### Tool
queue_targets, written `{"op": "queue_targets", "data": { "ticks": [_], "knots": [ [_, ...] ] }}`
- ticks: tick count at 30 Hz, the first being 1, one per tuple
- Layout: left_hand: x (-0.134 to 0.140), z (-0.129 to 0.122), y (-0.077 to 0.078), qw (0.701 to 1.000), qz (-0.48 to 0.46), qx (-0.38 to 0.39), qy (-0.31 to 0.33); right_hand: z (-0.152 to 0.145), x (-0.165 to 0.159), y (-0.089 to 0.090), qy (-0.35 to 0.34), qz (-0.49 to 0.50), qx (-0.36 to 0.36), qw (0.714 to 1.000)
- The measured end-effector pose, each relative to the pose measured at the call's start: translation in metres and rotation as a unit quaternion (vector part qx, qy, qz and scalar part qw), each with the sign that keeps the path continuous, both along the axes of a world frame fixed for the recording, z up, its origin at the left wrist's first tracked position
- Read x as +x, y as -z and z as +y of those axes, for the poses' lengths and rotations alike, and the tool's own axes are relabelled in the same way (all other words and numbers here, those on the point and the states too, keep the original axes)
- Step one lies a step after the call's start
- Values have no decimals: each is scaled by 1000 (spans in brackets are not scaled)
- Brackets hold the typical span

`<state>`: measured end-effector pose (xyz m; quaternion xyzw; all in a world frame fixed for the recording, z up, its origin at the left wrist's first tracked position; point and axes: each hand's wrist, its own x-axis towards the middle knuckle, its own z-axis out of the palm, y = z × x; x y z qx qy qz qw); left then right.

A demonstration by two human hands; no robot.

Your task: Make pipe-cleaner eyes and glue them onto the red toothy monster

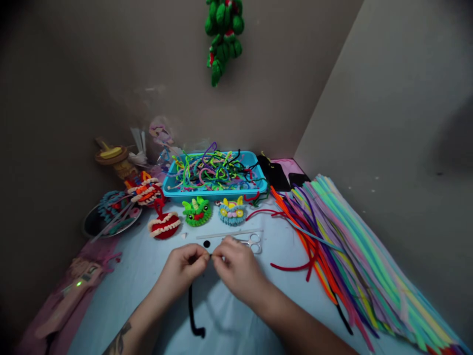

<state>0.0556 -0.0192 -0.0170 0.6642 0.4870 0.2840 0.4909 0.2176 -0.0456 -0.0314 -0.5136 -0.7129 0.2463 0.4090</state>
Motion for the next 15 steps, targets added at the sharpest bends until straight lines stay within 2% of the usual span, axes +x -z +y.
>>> {"op": "queue_targets", "data": {
  "ticks": [3, 6, 9, 12, 15],
  "knots": [
    [-2, 1, -3, 993, -63, -92, 24, 9, 7, -2, 28, 132, -156, 978],
    [-3, 4, -2, 993, -70, -96, -5, 13, 9, -2, 32, 191, -204, 960],
    [-7, 10, -1, 995, -70, -38, -56, 14, 10, -4, 71, 224, -188, 954],
    [-11, 14, 0, 990, -90, 17, -107, 15, 21, -9, 131, 288, -136, 939],
    [-6, 16, 2, 982, -123, -35, -141, 18, 43, -16, 203, 400, -74, 891]
  ]
}}
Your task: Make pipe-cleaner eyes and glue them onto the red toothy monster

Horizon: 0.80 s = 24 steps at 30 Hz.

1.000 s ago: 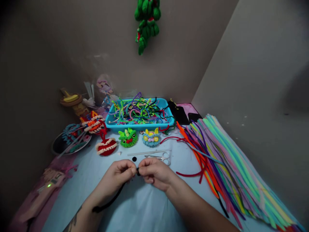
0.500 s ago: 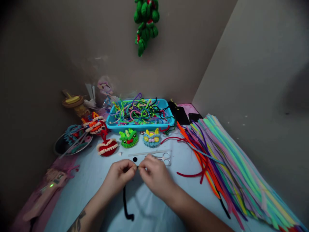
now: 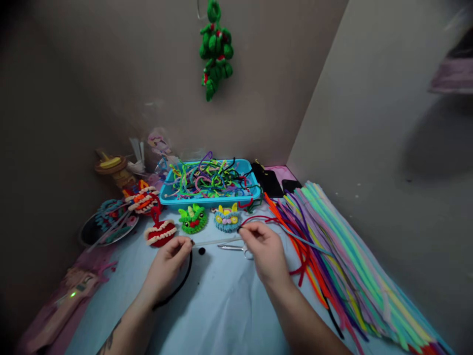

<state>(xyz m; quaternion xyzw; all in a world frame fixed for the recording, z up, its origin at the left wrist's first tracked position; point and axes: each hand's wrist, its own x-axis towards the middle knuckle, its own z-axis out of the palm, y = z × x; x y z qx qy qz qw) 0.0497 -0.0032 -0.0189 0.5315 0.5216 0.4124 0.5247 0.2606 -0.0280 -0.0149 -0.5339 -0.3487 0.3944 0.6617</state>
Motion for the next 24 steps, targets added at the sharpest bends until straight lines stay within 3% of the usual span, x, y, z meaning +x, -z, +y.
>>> {"op": "queue_targets", "data": {
  "ticks": [5, 8, 9, 11, 14, 17, 21, 24],
  "knots": [
    [55, 12, -10, 971, -207, -120, 3, 1, 34, -15, 155, 86, 100, 979],
    [94, 19, -26, 953, -264, -134, 65, -1, 42, -20, 209, 84, 149, 963],
    [101, 19, -30, 933, -308, -158, 99, -2, 41, -21, 206, 85, 148, 964],
    [107, 14, -34, 923, -328, -158, 123, -3, 35, -19, 157, 99, 113, 976],
    [95, -1, -27, 955, -261, -105, 89, -5, 16, -12, 22, 142, 33, 989],
    [74, -14, -16, 970, -227, -74, 45, -10, -10, -4, -68, 152, -15, 986],
    [54, -20, -5, 984, -170, -49, 6, -18, -35, 8, -120, 98, -17, 988],
    [45, -17, 1, 987, -154, -47, 16, -20, -43, 17, -117, 68, -10, 991]
  ]
}}
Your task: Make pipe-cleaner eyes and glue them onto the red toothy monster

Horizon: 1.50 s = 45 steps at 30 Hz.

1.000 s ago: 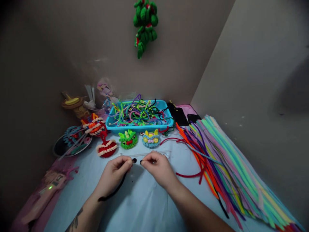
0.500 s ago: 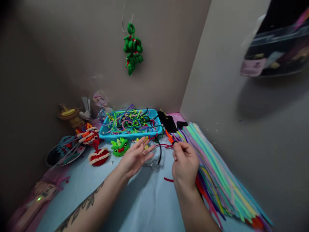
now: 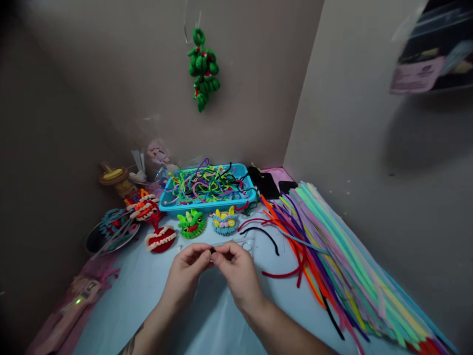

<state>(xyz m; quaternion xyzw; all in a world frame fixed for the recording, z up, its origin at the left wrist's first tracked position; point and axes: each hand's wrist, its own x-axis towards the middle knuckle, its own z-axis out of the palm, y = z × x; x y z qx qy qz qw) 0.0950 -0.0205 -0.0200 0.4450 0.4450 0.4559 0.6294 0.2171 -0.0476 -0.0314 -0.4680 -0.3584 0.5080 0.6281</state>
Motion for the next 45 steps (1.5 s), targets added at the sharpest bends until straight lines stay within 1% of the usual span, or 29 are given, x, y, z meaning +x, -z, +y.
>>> {"op": "queue_targets", "data": {
  "ticks": [2, 5, 8, 11, 17, 21, 24, 27, 29, 32, 35, 39, 41, 45],
  "knots": [
    [-4, 2, 2, 1000, -1, -1, 11, 0, -3, 4, 7, -1, -2, 1000],
    [-8, 2, 1, 1000, 21, 10, -1, 0, -6, 6, -8, -11, -1, 1000],
    [-12, 1, -3, 997, 63, 37, -20, 0, -9, 4, -27, -55, 10, 998],
    [-13, -1, -5, 994, 93, 57, -24, -1, -11, 2, -27, -106, 26, 994],
    [-16, -4, 0, 990, 117, 74, -37, 0, -7, 0, -18, -169, 39, 985],
    [-18, -7, 1, 984, 144, 101, -29, 3, -4, -2, -36, -220, 40, 974],
    [-18, -6, 1, 991, 111, 65, -28, 4, -6, 0, -35, -208, 23, 977],
    [-17, -4, 1, 997, 74, 14, -1, 5, -9, 2, -27, -155, -9, 988],
    [-17, -3, 0, 996, 84, -2, 25, 5, -11, 3, -29, -133, -20, 990],
    [-16, -4, -3, 992, 121, 0, 31, 4, -10, 2, -15, -154, 6, 988],
    [-17, -6, -4, 987, 155, 29, 26, 3, -6, 0, 15, -228, 58, 972],
    [-18, -7, 0, 977, 198, 72, 39, 2, -2, -1, 18, -339, 118, 933],
    [-20, -7, 1, 970, 221, 93, 48, 2, 0, -1, 16, -370, 142, 918],
    [-23, -5, 2, 949, 262, 162, 69, 3, 1, -1, -6, -401, 171, 900]
  ]
}}
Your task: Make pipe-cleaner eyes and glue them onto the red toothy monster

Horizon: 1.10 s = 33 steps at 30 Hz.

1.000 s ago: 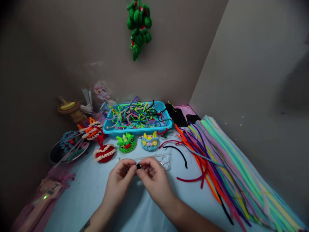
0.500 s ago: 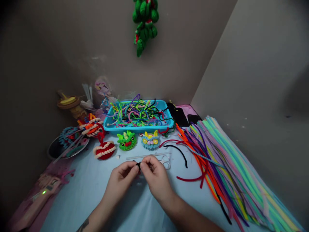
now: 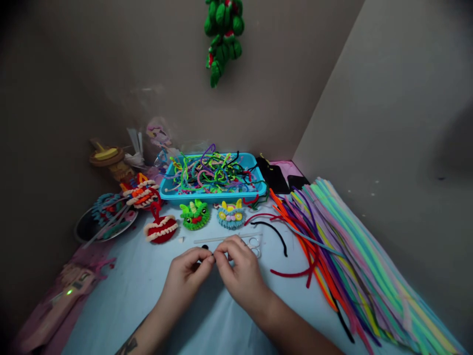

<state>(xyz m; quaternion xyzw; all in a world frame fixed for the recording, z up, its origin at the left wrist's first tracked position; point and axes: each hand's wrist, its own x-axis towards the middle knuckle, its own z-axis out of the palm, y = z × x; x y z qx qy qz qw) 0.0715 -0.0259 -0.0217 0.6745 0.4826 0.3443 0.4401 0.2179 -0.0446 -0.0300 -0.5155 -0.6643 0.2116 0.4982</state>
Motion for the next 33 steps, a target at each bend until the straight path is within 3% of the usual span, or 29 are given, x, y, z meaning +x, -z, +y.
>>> {"op": "queue_targets", "data": {
  "ticks": [5, 12, 16, 20, 24, 28, 33],
  "knots": [
    [-4, 1, -1, 998, 31, 46, 38, 2, 4, 0, -43, -68, 2, 997],
    [-8, 4, -3, 991, 77, 58, 88, 4, 10, 3, -86, -137, -55, 985],
    [-7, 6, -3, 993, 66, 23, 95, 7, 9, 3, -89, -57, -118, 987],
    [-5, 9, -2, 990, -38, -127, 43, 9, 10, 1, -68, 93, -169, 979],
    [-4, 11, -1, 964, -143, -225, 16, 5, 11, 1, -33, 101, -88, 990],
    [-5, 10, 0, 952, -191, -239, 29, 1, 9, 0, -24, 47, 1, 999],
    [-5, 10, -5, 952, -182, -243, 47, 2, 9, -1, -37, 40, 27, 998]
  ]
}}
